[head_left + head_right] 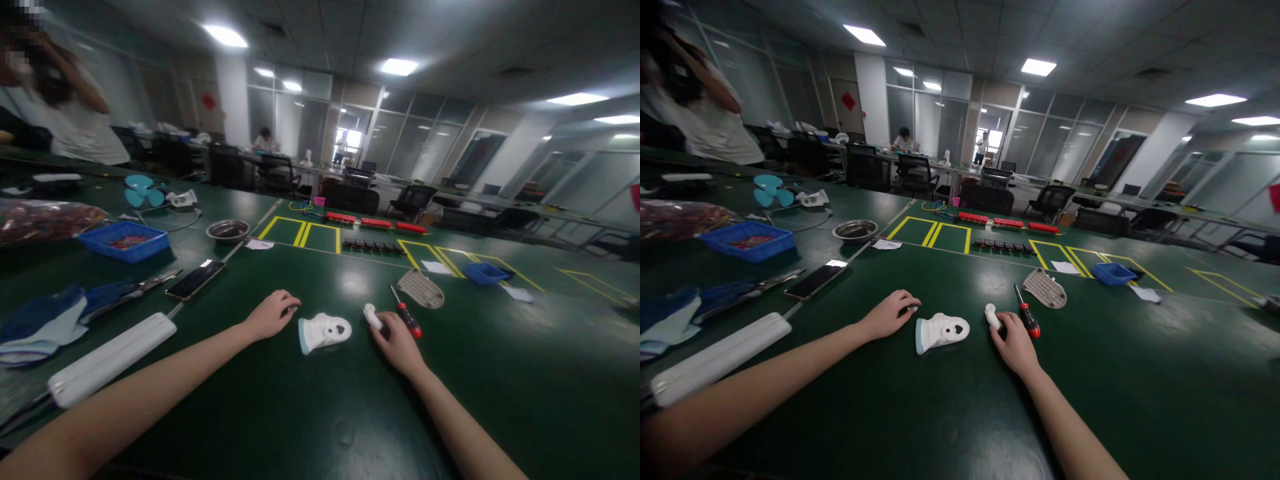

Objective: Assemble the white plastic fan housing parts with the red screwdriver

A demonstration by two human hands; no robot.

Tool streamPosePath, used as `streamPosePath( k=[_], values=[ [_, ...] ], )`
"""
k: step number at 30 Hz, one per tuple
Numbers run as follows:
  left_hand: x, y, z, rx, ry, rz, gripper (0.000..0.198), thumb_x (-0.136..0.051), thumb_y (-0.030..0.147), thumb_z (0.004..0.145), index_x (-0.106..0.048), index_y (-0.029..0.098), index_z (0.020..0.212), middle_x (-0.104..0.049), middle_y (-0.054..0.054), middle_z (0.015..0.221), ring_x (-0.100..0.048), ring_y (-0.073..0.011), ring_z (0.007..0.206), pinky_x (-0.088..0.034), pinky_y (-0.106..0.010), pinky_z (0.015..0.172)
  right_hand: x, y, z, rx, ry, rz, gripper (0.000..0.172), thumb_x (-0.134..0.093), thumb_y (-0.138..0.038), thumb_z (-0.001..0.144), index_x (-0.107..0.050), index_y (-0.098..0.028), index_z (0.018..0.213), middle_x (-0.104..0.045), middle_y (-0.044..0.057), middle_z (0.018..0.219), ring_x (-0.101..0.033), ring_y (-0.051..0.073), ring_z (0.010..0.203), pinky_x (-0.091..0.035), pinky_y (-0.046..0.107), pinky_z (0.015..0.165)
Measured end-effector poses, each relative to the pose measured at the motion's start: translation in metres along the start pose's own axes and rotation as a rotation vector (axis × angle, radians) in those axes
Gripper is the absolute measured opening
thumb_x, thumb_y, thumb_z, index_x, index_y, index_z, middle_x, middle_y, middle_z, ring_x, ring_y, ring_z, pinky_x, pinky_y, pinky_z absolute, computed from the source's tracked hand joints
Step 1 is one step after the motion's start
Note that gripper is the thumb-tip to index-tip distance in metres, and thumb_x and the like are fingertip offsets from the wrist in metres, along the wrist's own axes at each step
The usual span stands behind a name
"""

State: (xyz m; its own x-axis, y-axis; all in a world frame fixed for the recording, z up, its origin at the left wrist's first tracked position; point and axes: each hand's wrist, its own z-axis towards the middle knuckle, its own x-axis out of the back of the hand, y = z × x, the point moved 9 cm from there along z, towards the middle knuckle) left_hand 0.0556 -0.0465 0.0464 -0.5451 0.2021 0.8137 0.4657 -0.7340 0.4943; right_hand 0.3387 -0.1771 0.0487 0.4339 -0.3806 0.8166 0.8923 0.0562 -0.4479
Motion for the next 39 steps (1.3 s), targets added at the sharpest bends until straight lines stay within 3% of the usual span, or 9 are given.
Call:
streamPosePath(
  k=[6,8,13,17,22,28,31,35,39],
  values=[
    [0.012,0.030,-0.006,-0.093,0.068,0.074,0.032,-0.045,0.033,0.093,-0.061,0.025,0.120,-0.053,-0.009,0.127,-0.047,-0.0265,0.121,-0.045,-0.048,0.100,0.005,-0.005,-0.001,-0.023,0.025,0.063,0.027,-0.054,-0.033,0.088,-0.057,-0.021,0.113,-0.061,0.007,0.105,-0.060,0.022,0.093,-0.050,0.037,0.084],
    [0.005,0.049,-0.010,-0.154,0.010,0.078,0.038,-0.048,0.037,0.092,-0.055,0.025,0.127,-0.051,-0.008,0.132,-0.045,-0.0273,0.126,-0.042,-0.049,0.104,0.009,-0.008,-0.001,-0.021,0.053,0.069,0.027,-0.056,-0.031,0.087,-0.056,-0.021,0.111,-0.060,0.007,0.104,-0.059,0.021,0.091,-0.050,0.036,0.082],
    [-0.026,0.069,-0.017,-0.178,-0.198,0.049,0.084,-0.063,0.052,0.079,-0.026,0.021,0.148,-0.041,-0.012,0.147,-0.036,-0.0334,0.134,-0.031,-0.055,0.110,0.015,-0.018,-0.003,0.014,0.091,0.086,0.025,-0.056,-0.026,0.083,-0.054,-0.021,0.108,-0.055,0.008,0.106,-0.057,0.021,0.091,-0.049,0.035,0.081],
    [-0.032,0.070,-0.018,-0.210,-0.248,-0.004,0.079,-0.062,0.038,0.081,-0.024,0.023,0.149,-0.041,-0.010,0.147,-0.038,-0.0307,0.134,-0.031,-0.052,0.111,0.013,-0.022,-0.004,-0.007,0.066,0.082,0.020,-0.057,-0.028,0.082,-0.051,-0.020,0.100,-0.054,0.007,0.099,-0.055,0.019,0.082,-0.049,0.033,0.074],
    [-0.023,0.075,-0.020,-0.287,-0.228,-0.067,0.083,-0.065,0.025,0.076,-0.025,0.026,0.149,-0.040,-0.012,0.146,-0.036,-0.0339,0.134,-0.029,-0.054,0.111,0.011,-0.022,-0.004,-0.025,0.040,0.082,0.015,-0.053,-0.034,0.086,-0.050,-0.021,0.092,-0.055,0.006,0.095,-0.053,0.017,0.074,-0.046,0.030,0.067],
    [-0.011,0.065,-0.020,-0.132,-0.221,-0.193,0.098,-0.072,0.027,0.071,-0.014,0.027,0.150,-0.038,-0.013,0.144,-0.046,-0.0325,0.126,-0.040,-0.049,0.104,0.004,-0.016,-0.002,-0.030,0.011,0.110,0.014,-0.053,-0.033,0.086,-0.051,-0.020,0.092,-0.055,0.004,0.090,-0.053,0.018,0.074,-0.046,0.031,0.068],
    [-0.007,0.061,-0.019,-0.051,-0.221,-0.348,0.095,-0.070,0.025,0.073,-0.013,0.028,0.149,-0.040,-0.013,0.142,-0.049,-0.0304,0.124,-0.041,-0.047,0.102,0.003,-0.016,-0.002,-0.015,0.003,0.118,0.013,-0.054,-0.031,0.085,-0.050,-0.020,0.091,-0.055,0.004,0.089,-0.054,0.018,0.076,-0.046,0.030,0.070],
    [-0.013,0.047,-0.018,0.098,-0.247,-0.642,0.087,-0.066,0.022,0.078,-0.011,0.025,0.146,-0.048,-0.014,0.137,-0.044,-0.0297,0.131,-0.036,-0.051,0.106,0.002,-0.019,-0.003,0.001,-0.023,0.123,0.014,-0.054,-0.034,0.087,-0.051,-0.020,0.089,-0.056,0.003,0.088,-0.054,0.017,0.076,-0.046,0.030,0.069],
    [-0.023,0.035,-0.015,0.179,-0.278,-0.892,0.080,-0.063,0.019,0.080,-0.013,0.022,0.142,-0.053,-0.016,0.132,-0.050,-0.0288,0.126,-0.036,-0.052,0.105,0.003,-0.023,-0.003,0.012,-0.038,0.110,0.022,-0.053,-0.042,0.090,-0.053,-0.021,0.084,-0.056,0.004,0.084,-0.054,0.018,0.073,-0.046,0.030,0.067]
  ],
)
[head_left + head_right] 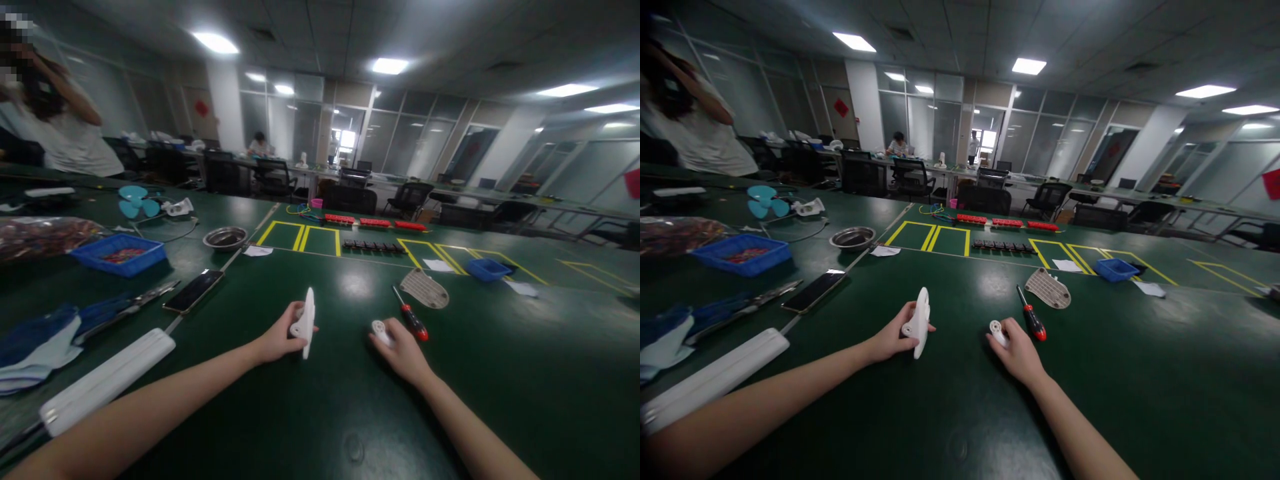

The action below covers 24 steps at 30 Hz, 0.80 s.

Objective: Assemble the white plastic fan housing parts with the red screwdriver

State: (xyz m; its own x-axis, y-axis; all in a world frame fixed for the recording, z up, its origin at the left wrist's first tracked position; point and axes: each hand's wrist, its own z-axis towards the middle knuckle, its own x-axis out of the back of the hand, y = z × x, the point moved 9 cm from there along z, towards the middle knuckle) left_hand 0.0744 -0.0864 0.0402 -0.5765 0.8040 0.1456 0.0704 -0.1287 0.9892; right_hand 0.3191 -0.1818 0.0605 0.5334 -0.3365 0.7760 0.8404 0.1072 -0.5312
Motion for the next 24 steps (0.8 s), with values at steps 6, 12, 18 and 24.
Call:
streamPosePath(
  k=[6,12,18,24],
  values=[
    [0.000,-0.005,0.004,0.039,-0.050,-0.115,0.076,-0.066,0.022,0.079,-0.020,0.023,0.140,-0.048,-0.017,0.137,-0.055,-0.0292,0.121,-0.040,-0.049,0.102,0.001,-0.009,-0.002,0.044,-0.030,0.033,0.024,-0.047,-0.041,0.094,-0.058,-0.021,0.087,-0.057,0.007,0.095,-0.058,0.020,0.083,-0.050,0.032,0.075],
    [-0.004,0.002,0.000,0.066,-0.083,-0.076,0.075,-0.064,0.021,0.082,-0.018,0.025,0.142,-0.046,-0.016,0.138,-0.053,-0.0281,0.123,-0.040,-0.048,0.103,0.001,-0.015,-0.003,0.041,-0.067,0.033,0.030,-0.045,-0.046,0.094,-0.063,-0.022,0.095,-0.058,0.009,0.099,-0.059,0.021,0.086,-0.052,0.033,0.078],
    [-0.005,-0.001,0.002,0.074,-0.095,-0.092,0.076,-0.063,0.020,0.082,-0.016,0.023,0.141,-0.052,-0.016,0.132,-0.055,-0.0272,0.121,-0.038,-0.049,0.104,0.001,-0.009,-0.002,0.021,-0.056,0.031,0.039,-0.041,-0.049,0.096,-0.063,-0.020,0.082,-0.057,0.007,0.088,-0.058,0.019,0.076,-0.052,0.031,0.071],
    [-0.007,0.001,0.002,0.069,-0.100,-0.064,0.074,-0.064,0.020,0.081,-0.019,0.022,0.140,-0.054,-0.014,0.130,-0.055,-0.0270,0.121,-0.038,-0.049,0.103,0.005,-0.018,-0.003,0.059,-0.028,0.070,0.036,-0.041,-0.048,0.096,-0.067,-0.022,0.094,-0.058,0.008,0.102,-0.061,0.021,0.091,-0.054,0.035,0.083]
  ],
)
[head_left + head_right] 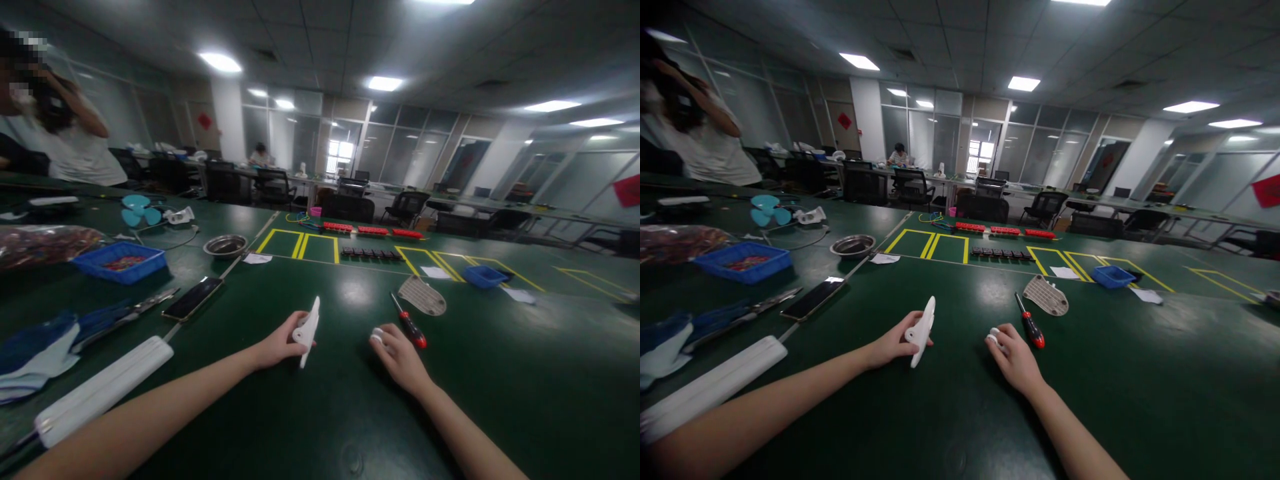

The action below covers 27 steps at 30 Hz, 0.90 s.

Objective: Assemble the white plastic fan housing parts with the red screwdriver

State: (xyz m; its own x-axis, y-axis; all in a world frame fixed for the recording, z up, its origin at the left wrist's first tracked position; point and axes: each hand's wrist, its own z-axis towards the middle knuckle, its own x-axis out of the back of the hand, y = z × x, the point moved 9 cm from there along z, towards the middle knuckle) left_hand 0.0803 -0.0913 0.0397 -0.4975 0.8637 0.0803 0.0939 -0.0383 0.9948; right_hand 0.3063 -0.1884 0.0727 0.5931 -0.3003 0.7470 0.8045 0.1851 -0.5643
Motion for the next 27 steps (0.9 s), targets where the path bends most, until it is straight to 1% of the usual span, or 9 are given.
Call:
streamPosePath(
  k=[6,13,20,27],
  values=[
    [-0.0001,0.0032,-0.0017,0.018,-0.007,0.026,0.075,-0.062,0.022,0.082,-0.016,0.024,0.141,-0.051,-0.015,0.133,-0.055,-0.0252,0.120,-0.038,-0.048,0.104,0.0004,-0.0019,-0.0003,0.008,0.002,0.013,0.031,-0.042,-0.043,0.096,-0.066,-0.022,0.097,-0.057,0.008,0.104,-0.061,0.020,0.092,-0.053,0.033,0.085],
    [-0.0016,0.0058,-0.0030,0.028,-0.018,0.013,0.076,-0.062,0.022,0.081,-0.017,0.023,0.142,-0.051,-0.015,0.134,-0.053,-0.0265,0.122,-0.037,-0.047,0.103,-0.0017,0.0019,-0.0003,0.014,0.001,-0.001,0.030,-0.043,-0.042,0.096,-0.065,-0.023,0.104,-0.056,0.009,0.107,-0.060,0.022,0.097,-0.053,0.035,0.088],
    [-0.0009,0.0046,-0.0030,0.035,-0.019,0.009,0.077,-0.063,0.021,0.081,-0.017,0.023,0.143,-0.052,-0.015,0.133,-0.053,-0.0264,0.122,-0.035,-0.049,0.104,-0.0029,-0.0001,-0.0010,0.040,-0.016,-0.027,0.030,-0.044,-0.041,0.096,-0.068,-0.024,0.102,-0.055,0.009,0.110,-0.059,0.022,0.099,-0.052,0.037,0.090],
    [-0.0025,0.0048,-0.0017,0.019,-0.024,-0.042,0.079,-0.065,0.021,0.079,-0.018,0.020,0.143,-0.053,-0.017,0.132,-0.054,-0.0276,0.120,-0.032,-0.049,0.105,-0.0031,0.0005,-0.0012,0.061,0.010,-0.049,0.028,-0.047,-0.039,0.095,-0.068,-0.021,0.093,-0.055,0.008,0.108,-0.060,0.021,0.097,-0.052,0.034,0.088]
  ],
)
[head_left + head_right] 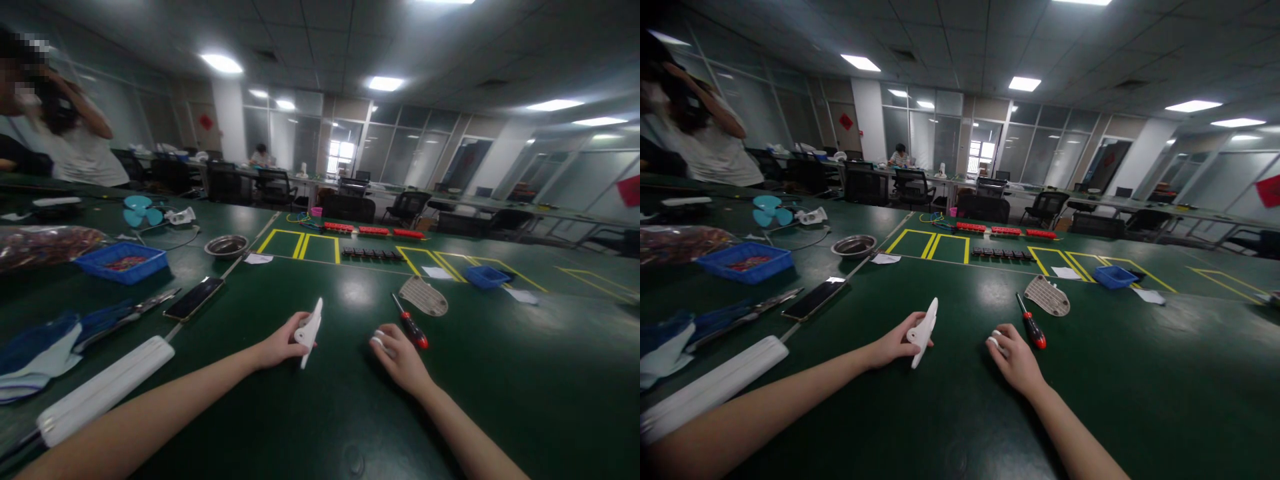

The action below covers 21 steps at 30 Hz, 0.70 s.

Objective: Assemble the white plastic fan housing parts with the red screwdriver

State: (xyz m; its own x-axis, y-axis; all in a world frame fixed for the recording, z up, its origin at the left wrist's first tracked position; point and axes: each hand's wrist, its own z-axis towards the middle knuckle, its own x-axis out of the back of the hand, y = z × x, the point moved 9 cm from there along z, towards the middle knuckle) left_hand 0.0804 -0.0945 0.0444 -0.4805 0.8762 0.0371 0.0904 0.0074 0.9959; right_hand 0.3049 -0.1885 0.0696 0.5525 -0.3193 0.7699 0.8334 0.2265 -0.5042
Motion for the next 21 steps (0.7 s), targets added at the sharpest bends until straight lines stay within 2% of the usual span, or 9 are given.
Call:
streamPosePath(
  k=[9,21],
  values=[
    [0.001,0.000,0.000,-0.012,0.008,0.000,0.080,-0.066,0.021,0.079,-0.019,0.019,0.143,-0.052,-0.017,0.132,-0.054,-0.0278,0.118,-0.032,-0.049,0.104,0.002,0.003,0.001,-0.003,0.030,0.024,0.024,-0.047,-0.035,0.095,-0.065,-0.021,0.097,-0.057,0.010,0.106,-0.061,0.021,0.091,-0.053,0.033,0.081],
    [0.002,-0.002,0.000,0.014,0.005,0.009,0.082,-0.066,0.023,0.080,-0.017,0.021,0.145,-0.050,-0.017,0.135,-0.051,-0.0287,0.121,-0.031,-0.050,0.105,0.001,-0.008,-0.002,0.033,-0.011,-0.023,0.025,-0.048,-0.035,0.095,-0.067,-0.021,0.089,-0.055,0.009,0.110,-0.061,0.019,0.091,-0.053,0.032,0.081]
  ],
)
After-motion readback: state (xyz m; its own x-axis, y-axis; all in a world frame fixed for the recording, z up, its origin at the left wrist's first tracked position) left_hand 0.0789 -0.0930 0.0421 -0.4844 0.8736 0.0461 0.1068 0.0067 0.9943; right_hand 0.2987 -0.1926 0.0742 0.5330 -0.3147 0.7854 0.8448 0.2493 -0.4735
